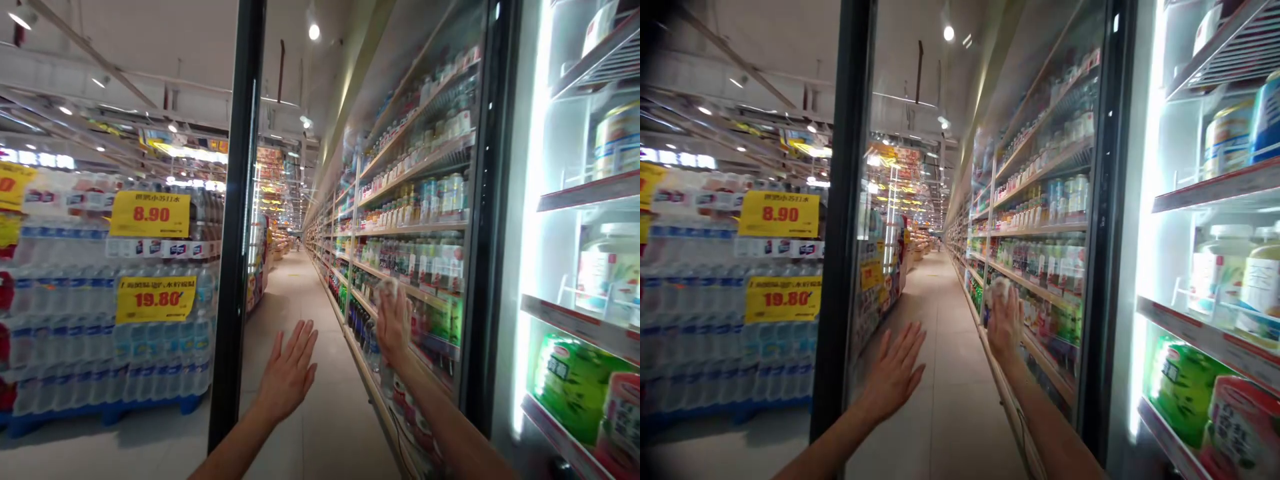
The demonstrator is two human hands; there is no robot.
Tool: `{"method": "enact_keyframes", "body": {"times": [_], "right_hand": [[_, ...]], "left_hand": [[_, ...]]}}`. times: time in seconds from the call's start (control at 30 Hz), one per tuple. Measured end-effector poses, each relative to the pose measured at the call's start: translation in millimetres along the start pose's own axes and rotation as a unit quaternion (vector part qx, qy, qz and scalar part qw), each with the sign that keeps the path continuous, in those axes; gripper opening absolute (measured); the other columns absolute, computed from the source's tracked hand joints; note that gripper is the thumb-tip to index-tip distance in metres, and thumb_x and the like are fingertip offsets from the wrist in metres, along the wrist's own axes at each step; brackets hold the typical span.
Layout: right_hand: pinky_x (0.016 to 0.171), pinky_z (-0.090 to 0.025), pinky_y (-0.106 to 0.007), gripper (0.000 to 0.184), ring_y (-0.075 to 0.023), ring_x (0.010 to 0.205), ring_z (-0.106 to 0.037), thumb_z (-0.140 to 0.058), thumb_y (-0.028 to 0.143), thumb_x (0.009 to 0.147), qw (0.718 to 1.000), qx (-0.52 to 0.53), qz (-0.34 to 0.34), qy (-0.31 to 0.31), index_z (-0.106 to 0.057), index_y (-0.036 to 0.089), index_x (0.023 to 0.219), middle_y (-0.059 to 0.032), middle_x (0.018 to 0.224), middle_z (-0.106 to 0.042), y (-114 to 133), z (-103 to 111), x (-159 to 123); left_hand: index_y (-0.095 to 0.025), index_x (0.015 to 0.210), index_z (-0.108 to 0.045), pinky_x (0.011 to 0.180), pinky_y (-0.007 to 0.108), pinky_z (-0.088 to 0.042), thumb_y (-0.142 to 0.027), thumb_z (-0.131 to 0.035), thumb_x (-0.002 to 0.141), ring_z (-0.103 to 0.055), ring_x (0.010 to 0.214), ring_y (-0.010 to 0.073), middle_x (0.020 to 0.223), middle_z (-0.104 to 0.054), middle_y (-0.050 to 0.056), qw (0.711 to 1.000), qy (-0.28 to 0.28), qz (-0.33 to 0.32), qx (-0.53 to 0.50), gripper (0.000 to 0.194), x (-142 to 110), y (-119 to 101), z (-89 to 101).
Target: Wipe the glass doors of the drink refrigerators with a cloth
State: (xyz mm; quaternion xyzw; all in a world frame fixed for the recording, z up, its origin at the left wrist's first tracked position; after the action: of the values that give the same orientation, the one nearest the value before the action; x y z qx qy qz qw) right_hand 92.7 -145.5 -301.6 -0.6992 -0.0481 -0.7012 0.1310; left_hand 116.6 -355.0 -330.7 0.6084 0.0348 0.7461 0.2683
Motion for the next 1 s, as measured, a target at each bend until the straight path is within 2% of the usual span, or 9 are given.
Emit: {"method": "enact_keyframes", "body": {"times": [0.07,0.23,0.43,0.57,0.67,0.73,0.8,0.9,1.0], "right_hand": [[0.104,-0.027,-0.057,0.065,-0.0304,0.137,-0.017,-0.039,0.014,0.084,0.998,-0.018,-0.052,-0.021,-0.013,0.029,0.142,-0.0067,0.152,-0.003,-17,4,-6],[0.105,-0.030,-0.051,0.067,-0.0263,0.136,-0.021,-0.038,0.010,0.083,0.996,-0.016,0.042,0.083,-0.015,0.033,0.141,-0.0029,0.151,-0.010,-21,-5,-51],[0.101,-0.029,-0.060,0.053,-0.0322,0.134,-0.021,-0.032,0.025,0.088,0.979,-0.040,-0.196,-0.040,-0.025,0.022,0.140,-0.0127,0.147,-0.023,-121,16,-57],[0.099,-0.030,-0.062,0.053,-0.0341,0.133,-0.025,-0.033,0.030,0.088,0.961,-0.032,-0.272,-0.027,-0.028,0.019,0.139,-0.0145,0.144,-0.029,-147,21,-104],[0.100,-0.029,-0.062,0.052,-0.0348,0.134,-0.021,-0.029,0.031,0.088,0.950,-0.023,-0.311,-0.037,-0.032,0.014,0.137,-0.0171,0.144,-0.028,-152,20,-78],[0.103,-0.026,-0.060,0.052,-0.0333,0.135,-0.017,-0.028,0.030,0.088,0.962,-0.011,-0.268,-0.045,-0.032,0.012,0.137,-0.0164,0.146,-0.024,-131,11,-36],[0.105,-0.024,-0.057,0.052,-0.0323,0.136,-0.017,-0.033,0.027,0.087,0.985,0.004,-0.171,-0.033,-0.031,0.017,0.138,-0.0124,0.149,-0.016,-84,-2,-8],[0.107,-0.025,-0.052,0.059,-0.0281,0.136,-0.021,-0.040,0.018,0.083,0.997,0.060,0.025,0.040,-0.027,0.030,0.139,-0.0030,0.150,-0.018,15,-22,-16],[0.108,-0.026,-0.047,0.062,-0.0227,0.133,-0.029,-0.041,0.012,0.080,0.976,0.110,0.167,0.089,-0.032,0.038,0.135,0.0022,0.144,-0.033,93,-30,-24]], "left_hand": [[-0.017,0.132,-0.039,0.113,0.042,-0.006,-0.035,-0.045,0.084,-0.020,0.136,0.0185,0.136,-0.044,0.007,1.000,0.000,-0.012,-0.006,0.052,1,-11,-5.1],[-0.019,0.129,-0.042,0.113,0.041,-0.004,-0.034,-0.046,0.083,-0.018,0.136,0.0179,0.140,-0.038,0.002,0.997,0.015,-0.081,-0.016,0.049,-1,-39,-16.2],[-0.019,0.130,-0.042,0.113,0.041,-0.004,-0.032,-0.045,0.083,-0.019,0.136,0.0177,0.138,-0.041,0.004,0.997,0.007,-0.078,-0.017,0.048,4,-43,-20.3],[-0.023,0.130,-0.041,0.113,0.039,-0.006,-0.031,-0.044,0.084,-0.021,0.135,0.0158,0.140,-0.039,0.001,0.993,0.036,-0.116,-0.009,0.047,-12,-45,-24.3],[-0.022,0.131,-0.041,0.113,0.038,-0.007,-0.031,-0.043,0.085,-0.019,0.136,0.0151,0.141,-0.037,0.001,0.992,0.044,-0.117,0.008,0.047,-14,-32,-18.7],[-0.020,0.131,-0.041,0.113,0.039,-0.006,-0.032,-0.041,0.086,-0.016,0.137,0.0161,0.142,-0.035,0.002,0.994,0.047,-0.102,0.020,0.047,-14,-18,-12.1],[-0.019,0.131,-0.040,0.113,0.041,-0.005,-0.033,-0.040,0.087,-0.015,0.137,0.0174,0.144,-0.032,0.002,0.994,0.060,-0.089,0.036,0.047,-20,-3,-5.9],[-0.019,0.131,-0.039,0.112,0.043,-0.006,-0.028,-0.039,0.087,-0.015,0.137,0.0184,0.145,-0.028,0.002,0.989,0.098,-0.085,0.068,0.045,-43,15,3.4],[-0.019,0.133,-0.037,0.112,0.043,-0.007,-0.029,-0.037,0.087,-0.014,0.137,0.0193,0.147,-0.023,0.002,0.983,0.131,-0.093,0.091,0.047,-65,27,18.4]]}}
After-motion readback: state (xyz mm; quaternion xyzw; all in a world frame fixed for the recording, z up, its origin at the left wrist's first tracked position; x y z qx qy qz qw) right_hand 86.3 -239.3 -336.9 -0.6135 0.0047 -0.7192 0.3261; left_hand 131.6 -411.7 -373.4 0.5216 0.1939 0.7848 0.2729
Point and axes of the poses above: each hand's wrist, its own x-axis towards the middle knuckle, its own z-axis out of the back of the hand, y = z × x, the point moved 8 cm from there along x, towards the middle knuckle
